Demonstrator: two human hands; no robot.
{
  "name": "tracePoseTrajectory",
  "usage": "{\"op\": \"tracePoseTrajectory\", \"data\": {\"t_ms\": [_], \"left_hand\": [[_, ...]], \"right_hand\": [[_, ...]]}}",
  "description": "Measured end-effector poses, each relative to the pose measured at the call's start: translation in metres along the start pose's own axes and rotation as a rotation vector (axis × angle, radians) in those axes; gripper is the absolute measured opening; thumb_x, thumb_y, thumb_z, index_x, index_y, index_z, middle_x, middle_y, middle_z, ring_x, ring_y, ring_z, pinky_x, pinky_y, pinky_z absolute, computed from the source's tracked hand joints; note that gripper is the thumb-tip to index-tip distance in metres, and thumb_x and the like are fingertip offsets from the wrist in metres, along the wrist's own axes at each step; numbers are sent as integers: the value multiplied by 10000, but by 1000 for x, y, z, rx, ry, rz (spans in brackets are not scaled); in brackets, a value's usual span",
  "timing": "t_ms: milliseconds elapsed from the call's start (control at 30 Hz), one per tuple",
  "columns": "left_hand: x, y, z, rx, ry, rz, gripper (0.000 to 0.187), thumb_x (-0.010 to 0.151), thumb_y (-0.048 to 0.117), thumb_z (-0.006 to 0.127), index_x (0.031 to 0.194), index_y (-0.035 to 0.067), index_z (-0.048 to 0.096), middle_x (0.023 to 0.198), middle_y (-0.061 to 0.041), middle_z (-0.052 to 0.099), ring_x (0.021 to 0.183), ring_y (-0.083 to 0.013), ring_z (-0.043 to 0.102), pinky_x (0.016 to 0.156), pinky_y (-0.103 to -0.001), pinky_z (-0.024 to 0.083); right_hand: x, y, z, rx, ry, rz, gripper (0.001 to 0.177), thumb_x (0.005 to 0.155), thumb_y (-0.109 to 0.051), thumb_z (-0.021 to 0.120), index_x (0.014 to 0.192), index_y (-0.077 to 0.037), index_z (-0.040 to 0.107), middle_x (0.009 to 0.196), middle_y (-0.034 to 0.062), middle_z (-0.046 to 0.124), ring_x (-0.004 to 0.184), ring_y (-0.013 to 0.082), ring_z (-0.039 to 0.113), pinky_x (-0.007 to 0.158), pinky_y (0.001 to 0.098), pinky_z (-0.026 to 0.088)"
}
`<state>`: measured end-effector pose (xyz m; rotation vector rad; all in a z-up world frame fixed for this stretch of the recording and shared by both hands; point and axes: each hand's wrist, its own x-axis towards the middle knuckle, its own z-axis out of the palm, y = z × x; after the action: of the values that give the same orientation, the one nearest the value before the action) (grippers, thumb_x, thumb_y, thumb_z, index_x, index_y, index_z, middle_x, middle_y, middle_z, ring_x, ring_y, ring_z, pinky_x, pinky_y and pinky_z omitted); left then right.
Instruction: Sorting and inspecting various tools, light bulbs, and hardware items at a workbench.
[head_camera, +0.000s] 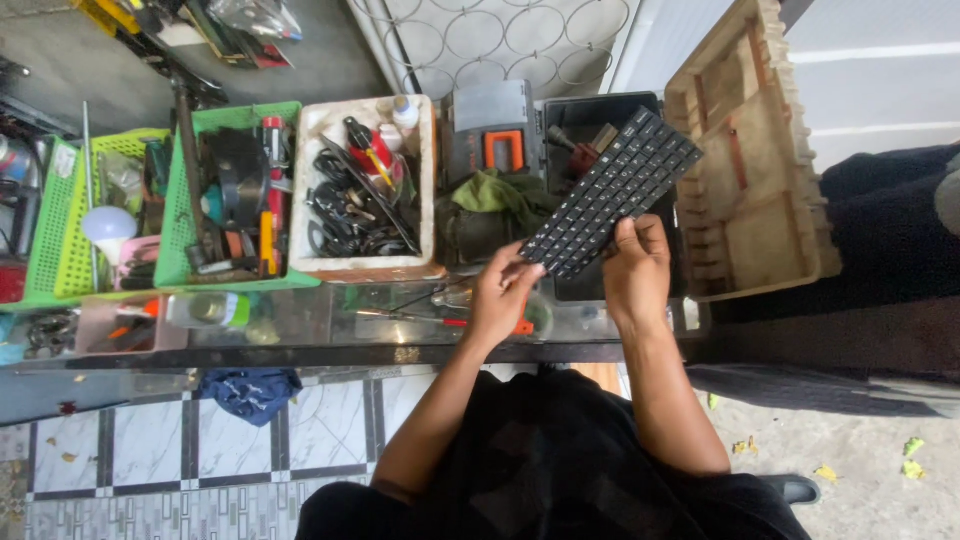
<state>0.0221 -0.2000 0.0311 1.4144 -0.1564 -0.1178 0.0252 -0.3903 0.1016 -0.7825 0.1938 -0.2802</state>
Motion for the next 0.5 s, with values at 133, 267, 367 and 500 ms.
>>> {"op": "tracePoseTrajectory", "data": {"t_ms": [133,267,367,500], "left_hand": [[-5,6,-24,8,66,43,278,1029,87,688,1295,20,639,1133,-74,747,1023,-126,711,877,-236,574],[-8,9,-55,59,221,-10,192,1017,41,678,1203,-6,679,945,-57,719,781,-113,643,602,-219,530],[-10,27,-77,262,308,72,150,980,2,663,1126,-4,697,959,-52,740,813,-122,727,602,-235,598],[-18,47,-102,253,344,306,159,966,-66,648,1112,-26,697,1020,-115,691,869,-164,701,719,-274,595]], "right_hand": [[-8,25,-7,48,-43,24,116,1126,-72,616,1014,-102,605,978,-2,643,879,122,570,843,308,447],[-19,27,17,-103,-66,22,43,1052,-51,618,1060,-90,633,1013,1,659,908,118,586,885,305,483],[-25,28,28,-116,-68,-4,66,1043,-41,630,1085,-92,627,988,1,642,899,126,596,887,313,516],[-32,35,37,-123,-12,-41,106,1041,-29,641,1134,-76,624,1042,3,645,927,111,596,901,307,522]]}}
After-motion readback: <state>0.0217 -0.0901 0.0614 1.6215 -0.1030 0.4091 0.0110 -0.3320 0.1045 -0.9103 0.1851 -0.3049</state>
